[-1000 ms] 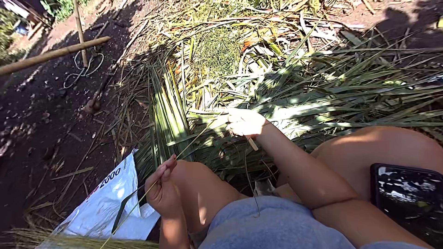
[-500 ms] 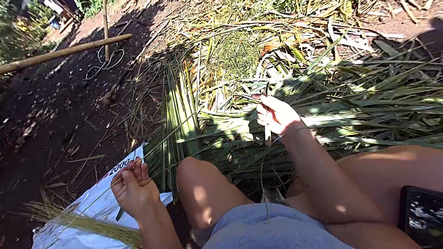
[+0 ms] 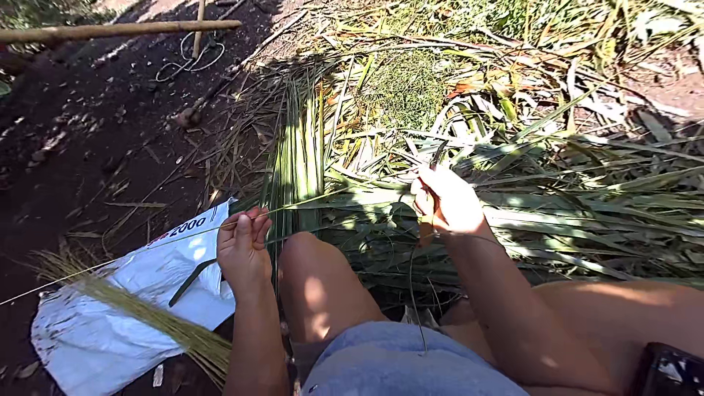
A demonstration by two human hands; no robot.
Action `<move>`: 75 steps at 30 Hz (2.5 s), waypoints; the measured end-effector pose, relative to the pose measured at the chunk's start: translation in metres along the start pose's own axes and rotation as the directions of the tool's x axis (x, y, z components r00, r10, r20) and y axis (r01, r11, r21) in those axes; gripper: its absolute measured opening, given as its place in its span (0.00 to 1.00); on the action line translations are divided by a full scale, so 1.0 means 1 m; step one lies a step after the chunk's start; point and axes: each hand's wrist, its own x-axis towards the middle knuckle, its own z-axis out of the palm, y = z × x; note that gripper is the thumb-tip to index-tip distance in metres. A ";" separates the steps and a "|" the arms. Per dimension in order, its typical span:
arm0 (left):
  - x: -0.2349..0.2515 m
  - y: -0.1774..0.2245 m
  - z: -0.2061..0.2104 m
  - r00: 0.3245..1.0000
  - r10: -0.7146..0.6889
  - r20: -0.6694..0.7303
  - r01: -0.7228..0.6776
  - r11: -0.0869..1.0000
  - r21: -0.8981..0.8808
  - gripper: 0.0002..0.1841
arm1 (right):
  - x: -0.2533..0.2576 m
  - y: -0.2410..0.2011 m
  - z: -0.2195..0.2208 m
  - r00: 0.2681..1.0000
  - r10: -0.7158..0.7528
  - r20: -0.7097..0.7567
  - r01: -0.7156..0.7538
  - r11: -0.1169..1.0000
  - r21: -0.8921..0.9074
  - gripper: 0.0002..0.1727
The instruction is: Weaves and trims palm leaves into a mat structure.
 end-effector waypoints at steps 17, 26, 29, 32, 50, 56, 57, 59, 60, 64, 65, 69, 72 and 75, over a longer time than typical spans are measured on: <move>0.013 -0.013 -0.011 0.989 -0.135 -0.065 0.133 0.991 -0.031 0.08 | 0.020 0.021 -0.014 0.998 -0.044 -0.050 0.037 0.991 -0.129 0.07; 0.088 0.024 -0.132 0.731 0.127 -0.670 -0.283 0.950 -0.129 0.16 | 0.060 0.021 -0.107 0.964 -0.063 -0.258 0.150 0.931 0.334 0.24; 0.081 0.021 -0.179 0.644 0.048 -0.764 -0.334 0.916 -0.224 0.25 | 0.059 0.023 -0.125 0.962 -0.064 -0.267 0.178 0.886 0.428 0.25; 0.057 -0.001 -0.164 0.705 -0.106 -0.701 -0.075 0.972 -0.223 0.27 | 0.060 0.026 -0.112 0.985 -0.058 -0.165 0.119 0.914 0.388 0.26; 0.013 -0.040 -0.136 0.916 -0.191 -0.353 0.353 0.801 0.483 0.21 | 0.067 0.151 -0.109 0.974 0.223 -0.037 -0.050 0.051 -0.997 0.22; 0.016 -0.025 -0.312 0.700 -0.091 -0.709 0.687 0.360 0.632 0.25 | 0.028 0.175 -0.149 0.714 0.590 -0.378 -0.383 -0.122 -0.915 0.17; 0.015 -0.020 -0.330 0.657 -0.088 -0.749 0.743 0.244 0.623 0.26 | 0.025 0.177 -0.150 0.670 0.639 -0.378 -0.400 -0.118 -0.909 0.14; 0.010 -0.019 -0.355 0.588 -0.064 -0.807 0.809 0.038 0.587 0.27 | 0.025 0.174 -0.146 0.582 0.715 -0.386 -0.421 -0.141 -0.896 0.13; 0.009 -0.023 -0.362 0.567 -0.045 -0.823 0.822 -0.032 0.568 0.29 | 0.026 0.173 -0.143 0.567 0.732 -0.378 -0.403 -0.153 -0.902 0.14; 0.013 -0.062 -0.328 0.789 -0.108 -0.605 0.594 -0.124 0.795 0.24 | 0.027 0.163 -0.127 0.554 0.771 -0.314 -0.322 -0.150 -0.935 0.18; 0.018 -0.080 -0.317 0.858 -0.191 -0.477 0.461 -0.126 0.879 0.21 | 0.028 0.159 -0.125 0.538 0.797 -0.274 -0.327 -0.102 -0.940 0.19; 0.052 -0.155 -0.272 0.848 -0.530 -0.027 -0.080 -0.177 0.981 0.16 | 0.059 0.116 -0.126 0.532 0.824 0.194 -0.460 0.473 -0.751 0.23; 0.081 -0.177 -0.249 0.780 -0.624 0.055 -0.240 -0.217 0.946 0.15 | 0.098 0.057 -0.108 0.928 0.369 0.051 -0.327 0.872 -0.363 0.15; 0.100 -0.181 -0.237 0.754 -0.657 -0.021 -0.262 -0.330 0.907 0.20 | 0.120 -0.005 -0.086 0.964 0.108 -0.243 -0.266 0.367 -0.891 0.20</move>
